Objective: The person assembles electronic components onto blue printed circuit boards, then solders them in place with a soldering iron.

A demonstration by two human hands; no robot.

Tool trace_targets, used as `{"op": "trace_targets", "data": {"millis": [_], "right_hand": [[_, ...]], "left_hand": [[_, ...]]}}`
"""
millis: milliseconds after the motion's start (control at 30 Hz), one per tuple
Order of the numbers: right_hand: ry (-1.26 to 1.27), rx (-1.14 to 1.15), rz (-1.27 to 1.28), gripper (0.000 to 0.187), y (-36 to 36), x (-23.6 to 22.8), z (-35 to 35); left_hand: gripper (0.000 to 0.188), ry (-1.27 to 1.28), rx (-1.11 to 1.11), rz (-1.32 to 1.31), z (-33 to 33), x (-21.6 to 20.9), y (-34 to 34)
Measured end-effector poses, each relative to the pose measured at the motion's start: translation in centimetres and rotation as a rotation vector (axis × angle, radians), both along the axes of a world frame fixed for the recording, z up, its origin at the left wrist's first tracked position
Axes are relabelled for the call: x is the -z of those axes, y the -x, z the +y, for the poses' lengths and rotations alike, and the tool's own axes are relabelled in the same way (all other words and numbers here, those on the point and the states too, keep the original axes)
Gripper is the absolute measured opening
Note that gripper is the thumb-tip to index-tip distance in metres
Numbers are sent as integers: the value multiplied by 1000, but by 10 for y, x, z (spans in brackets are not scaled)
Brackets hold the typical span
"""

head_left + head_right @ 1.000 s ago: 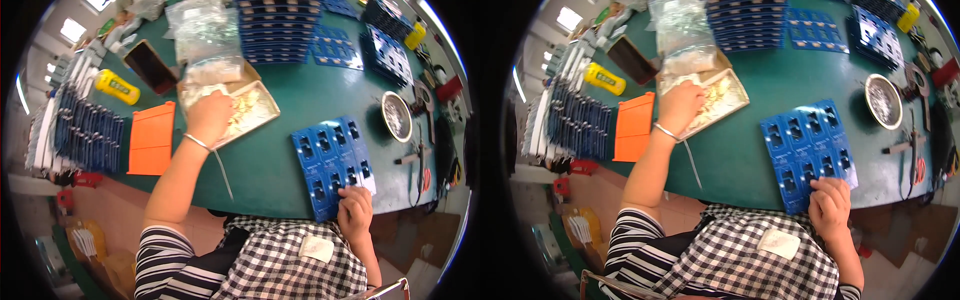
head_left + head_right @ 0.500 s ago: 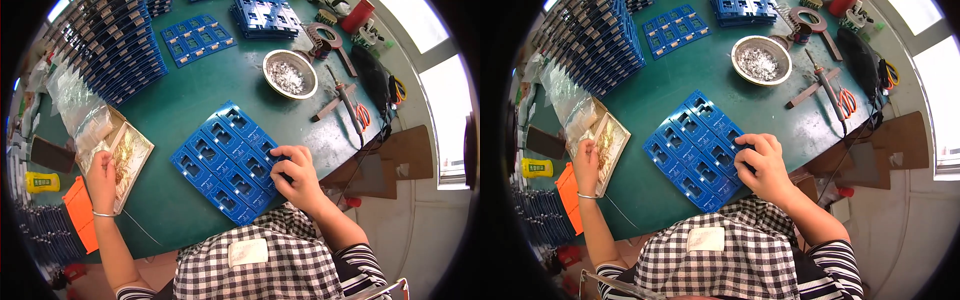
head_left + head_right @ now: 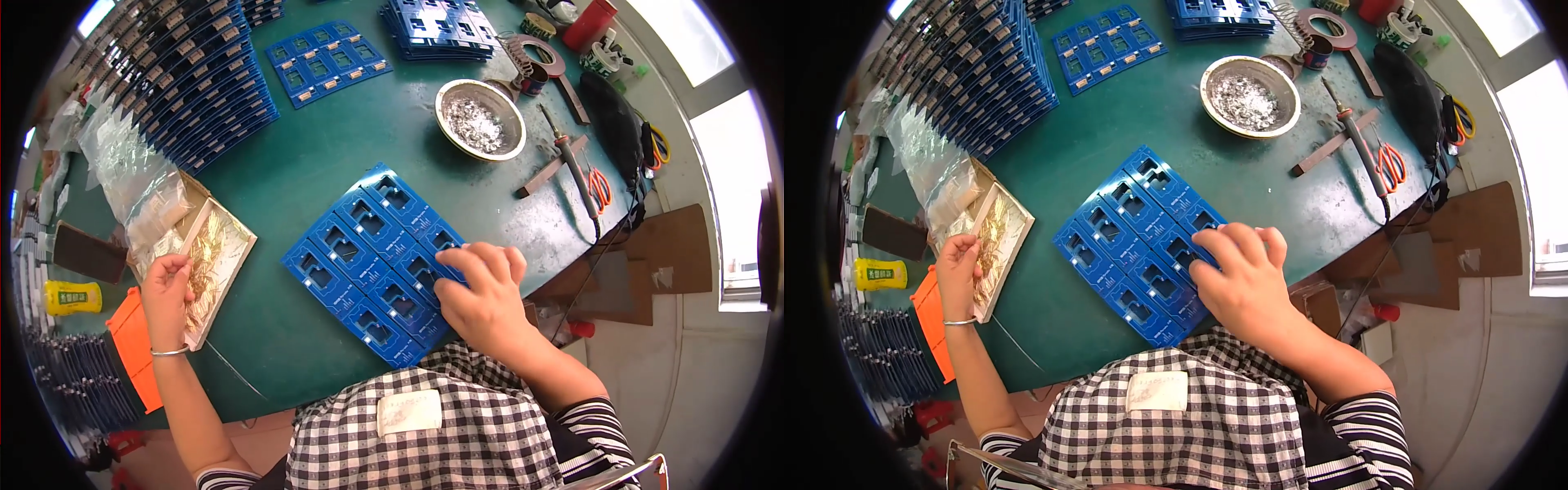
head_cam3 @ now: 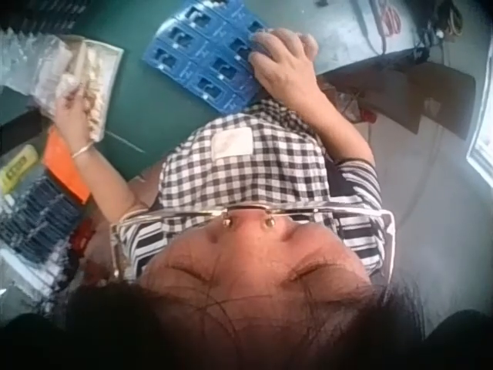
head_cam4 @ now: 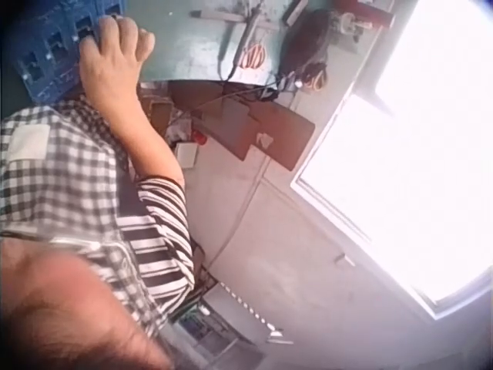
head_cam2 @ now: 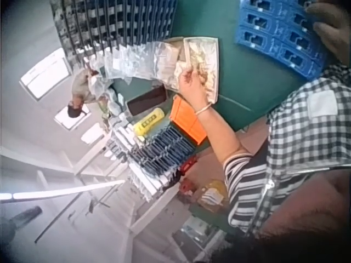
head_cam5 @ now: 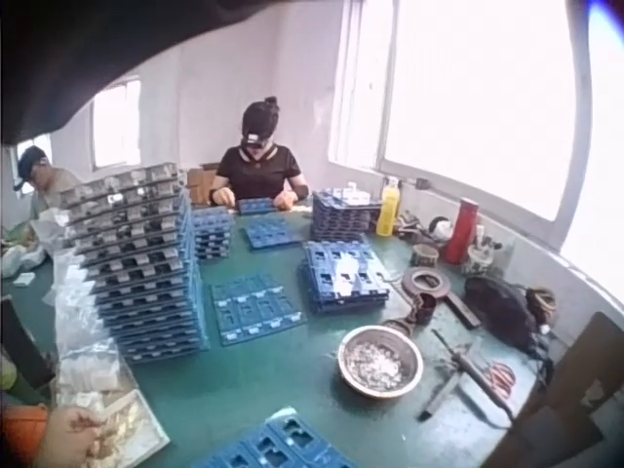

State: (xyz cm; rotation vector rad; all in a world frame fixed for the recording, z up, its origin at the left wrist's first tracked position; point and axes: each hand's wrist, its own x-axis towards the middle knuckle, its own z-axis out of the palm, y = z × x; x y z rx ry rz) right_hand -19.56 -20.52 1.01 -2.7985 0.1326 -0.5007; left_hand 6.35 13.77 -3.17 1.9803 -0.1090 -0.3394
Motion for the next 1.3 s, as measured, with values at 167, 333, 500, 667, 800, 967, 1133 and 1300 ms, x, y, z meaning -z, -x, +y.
{"op": "trace_targets", "data": {"millis": [167,333,500,667,800,967,1133,1300], "right_hand": [[322,10,93,14,5,-10,6],[200,-76,82,26,13,-10,-2],[212,-84,177,40,22,-7,3],[143,-62,197,42,23,-13,2],[132,-68,139,39,21,-15,6],[-172,-139,-23,29,8,-16,19],[-363,-161,19,16,3,-11,30],[-402,-173,35,16,2,-9,33]], "left_hand": [[13,88,-18,-6,-15,-5,2],[12,195,-58,-38,-5,-6,0],[12,443,-164,2,-11,-18,10],[15,405,204,218,-77,-56,97],[15,624,500,585,-122,-38,149],[23,684,479,681,-135,-33,160],[30,622,506,600,-137,-35,160],[31,480,540,457,-142,-39,164]]}}
